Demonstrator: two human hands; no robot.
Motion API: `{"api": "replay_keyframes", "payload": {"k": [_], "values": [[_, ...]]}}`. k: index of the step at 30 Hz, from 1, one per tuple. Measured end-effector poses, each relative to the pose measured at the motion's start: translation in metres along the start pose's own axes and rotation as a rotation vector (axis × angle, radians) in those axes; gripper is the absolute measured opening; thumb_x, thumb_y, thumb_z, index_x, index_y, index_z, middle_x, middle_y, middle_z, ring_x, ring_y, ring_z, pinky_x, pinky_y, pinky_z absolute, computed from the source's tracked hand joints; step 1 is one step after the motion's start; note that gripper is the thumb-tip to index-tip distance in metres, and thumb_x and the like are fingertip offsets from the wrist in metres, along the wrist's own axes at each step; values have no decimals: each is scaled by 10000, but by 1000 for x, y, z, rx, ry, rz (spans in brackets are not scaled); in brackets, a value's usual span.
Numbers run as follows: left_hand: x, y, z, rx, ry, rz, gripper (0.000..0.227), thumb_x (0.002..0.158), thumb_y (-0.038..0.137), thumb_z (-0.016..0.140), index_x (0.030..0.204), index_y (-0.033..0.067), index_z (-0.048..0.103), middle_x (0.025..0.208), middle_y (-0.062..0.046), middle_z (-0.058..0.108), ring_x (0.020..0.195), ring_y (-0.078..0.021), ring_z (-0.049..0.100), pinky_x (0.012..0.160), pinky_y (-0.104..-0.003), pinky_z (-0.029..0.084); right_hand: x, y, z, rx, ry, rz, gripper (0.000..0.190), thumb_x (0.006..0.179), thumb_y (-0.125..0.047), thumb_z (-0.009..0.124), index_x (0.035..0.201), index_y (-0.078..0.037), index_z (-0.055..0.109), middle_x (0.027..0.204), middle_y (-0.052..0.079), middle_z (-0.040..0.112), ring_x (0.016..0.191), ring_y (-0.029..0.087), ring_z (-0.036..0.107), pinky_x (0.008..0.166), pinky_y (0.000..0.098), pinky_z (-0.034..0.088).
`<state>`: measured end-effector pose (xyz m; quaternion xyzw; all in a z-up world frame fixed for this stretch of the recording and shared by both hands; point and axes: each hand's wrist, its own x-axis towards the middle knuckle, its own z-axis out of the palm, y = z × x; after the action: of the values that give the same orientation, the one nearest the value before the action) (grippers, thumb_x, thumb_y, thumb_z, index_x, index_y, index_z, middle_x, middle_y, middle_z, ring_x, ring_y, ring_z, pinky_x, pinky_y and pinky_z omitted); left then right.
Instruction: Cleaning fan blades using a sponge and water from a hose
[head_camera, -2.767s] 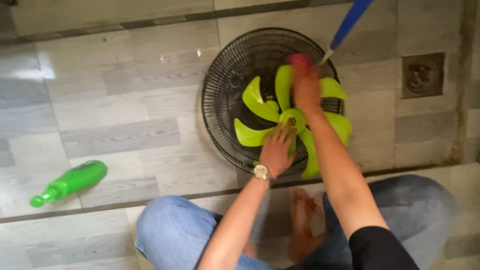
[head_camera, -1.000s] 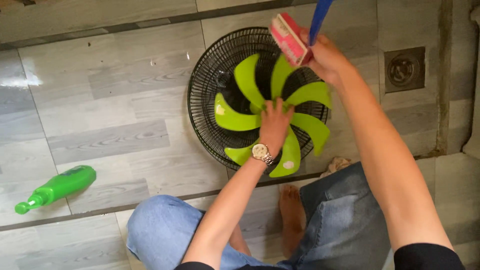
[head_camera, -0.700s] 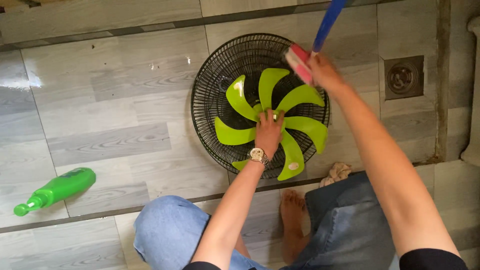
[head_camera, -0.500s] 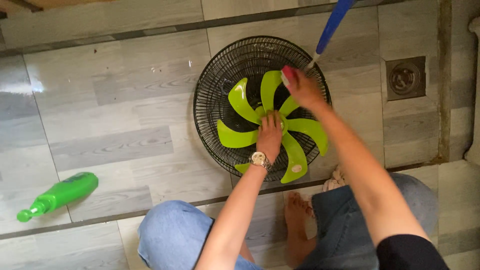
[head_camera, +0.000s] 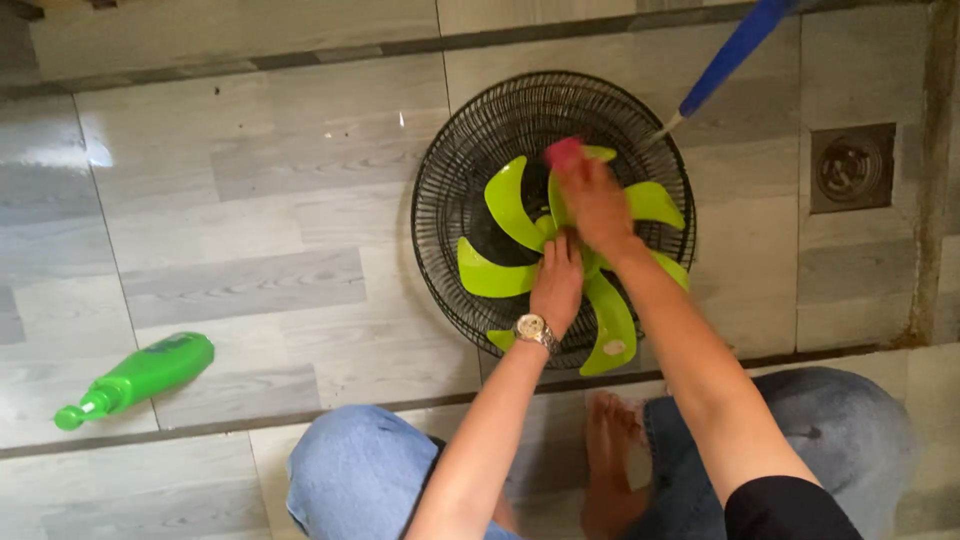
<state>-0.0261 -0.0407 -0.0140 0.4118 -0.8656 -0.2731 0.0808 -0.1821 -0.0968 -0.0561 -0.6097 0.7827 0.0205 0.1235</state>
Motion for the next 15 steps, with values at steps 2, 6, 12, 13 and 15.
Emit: {"api": "replay_keyframes", "payload": {"k": [2,6,12,13,15], "values": [[-5,3,6,39,-1,2,452,826,-66,684,1266,-105,588,1310,-242,527,1114,-318,512,785,-355,527,-8,14,17,-17,-97,-81,568,1106,-420,402,1620,-189,338,1354,235,471,1045,423,646,784,510,606],[0,0,-4,139,74,35,540,836,5,700,1339,-101,534,1281,-232,541,1121,-321,529,775,-325,537,8,65,71,-165,128,-63,541,1128,-309,475,1603,-72,372,1351,298,539,1153,412,628,879,481,586],[-4,2,-3,95,35,14,589,812,88,744,1332,-92,532,1266,-215,541,1135,-321,522,774,-336,550,-14,38,20,-198,32,-2,585,1104,-383,466,1630,-144,372,1409,274,509,1050,374,681,806,461,595],[-4,6,-10,66,25,21,668,806,116,766,1380,-103,502,1293,-235,533,1150,-344,519,785,-362,560,-15,54,18,-304,42,105,595,1111,-350,467,1642,-101,363,1405,291,528,1008,340,702,788,437,604],[-1,0,0,56,15,19,626,813,89,756,1358,-107,521,1284,-230,543,1156,-347,519,798,-371,562,7,55,51,-218,131,51,601,1092,-318,500,1634,-116,341,1365,309,524,1038,397,683,792,480,595]]}}
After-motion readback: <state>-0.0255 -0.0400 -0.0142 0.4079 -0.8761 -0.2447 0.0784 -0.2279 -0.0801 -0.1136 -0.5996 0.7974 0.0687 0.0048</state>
